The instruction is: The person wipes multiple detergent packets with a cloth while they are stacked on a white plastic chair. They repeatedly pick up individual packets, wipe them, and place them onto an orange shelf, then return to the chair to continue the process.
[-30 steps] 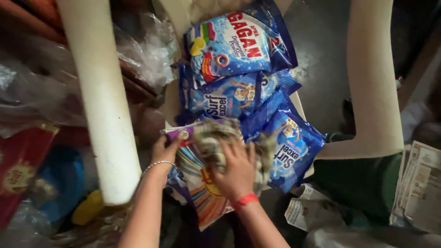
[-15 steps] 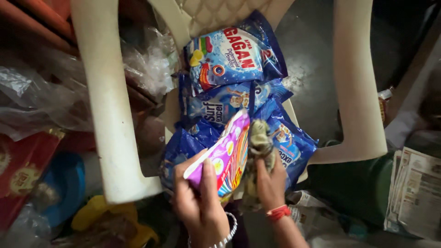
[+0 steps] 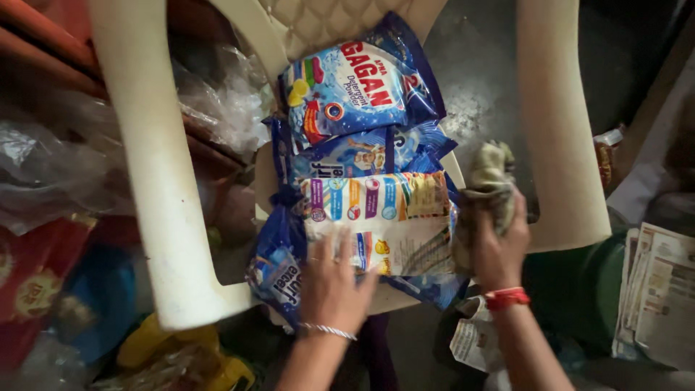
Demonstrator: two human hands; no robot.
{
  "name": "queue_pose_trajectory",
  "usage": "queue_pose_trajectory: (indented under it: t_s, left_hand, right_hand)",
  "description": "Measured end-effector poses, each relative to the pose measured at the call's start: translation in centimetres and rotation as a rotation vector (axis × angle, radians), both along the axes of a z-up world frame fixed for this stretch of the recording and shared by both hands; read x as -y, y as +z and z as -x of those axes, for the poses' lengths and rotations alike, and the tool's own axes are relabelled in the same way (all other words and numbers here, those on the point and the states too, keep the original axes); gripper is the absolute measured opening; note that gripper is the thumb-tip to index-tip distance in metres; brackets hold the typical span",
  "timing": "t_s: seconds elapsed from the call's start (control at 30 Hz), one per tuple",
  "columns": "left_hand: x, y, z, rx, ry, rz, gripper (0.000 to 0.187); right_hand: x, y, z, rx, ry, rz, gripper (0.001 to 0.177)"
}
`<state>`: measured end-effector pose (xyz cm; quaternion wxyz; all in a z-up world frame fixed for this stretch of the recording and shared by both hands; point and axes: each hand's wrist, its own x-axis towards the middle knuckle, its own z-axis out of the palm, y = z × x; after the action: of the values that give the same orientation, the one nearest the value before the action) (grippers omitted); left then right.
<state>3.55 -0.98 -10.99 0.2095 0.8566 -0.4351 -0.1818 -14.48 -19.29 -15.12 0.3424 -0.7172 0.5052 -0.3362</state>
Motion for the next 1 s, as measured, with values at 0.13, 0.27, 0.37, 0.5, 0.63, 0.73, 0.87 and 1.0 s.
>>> queue_pose_trajectory:
  t_s: [0.13, 0.27, 0.37, 0.5, 0.63, 0.73, 0.87, 1.0]
  left_hand:
    - [-0.9, -3.7, -3.6, -0.155, 0.004, -0.356, 0.145]
    - [-1.1, -7.6, -4.2, -0.155, -0.032, -0.481, 0.153]
    - [-1.1, -9.1, -4.1, -0.051, -0.053, -0.504, 0.145]
    - [-1.0, -8.6, -4.2, -0.113, -0.013, -0.447, 0.154]
    - [-1.1, -7.5, -3.9, -0.226, 0.028, -0.531, 0.16]
    - [-1.1, -7.6, -3.9, -0.221, 0.023, -0.538, 0.157]
    - [-1.1, -8.2, -4.0, -0.026, -0.012, -0.403, 0.142]
    - [-0.8, -7.3, -4.3, -0.175, 0.002, -0.55, 0.145]
  right_hand:
    - [-3.6, -2.0, -7.0, -0.369, -0.002, -0.037, 0.057]
    - [-9.0, -4.5, -13.5, -0.502, 0.091, 0.165, 0.071]
    - [-12.1, -3.9, -13.1, -0.373, 0.481, 0.151, 0.068]
    - [-8.8, -3.5, -9.7, -0.508, 0.692, 0.201, 0.073]
    - [-6.0, -3.8, -4.8, -0.61, 0.348, 0.279, 0.073]
    - [-8.6, -4.5, -5.8, -0.646, 0.076, 0.185, 0.073]
    - [-14.3, -5.0, -9.0, -0.512, 0.44, -0.023, 0.087]
    - [-12.4, -4.3, -5.5, -0.44, 0.768, -0.066, 0.084]
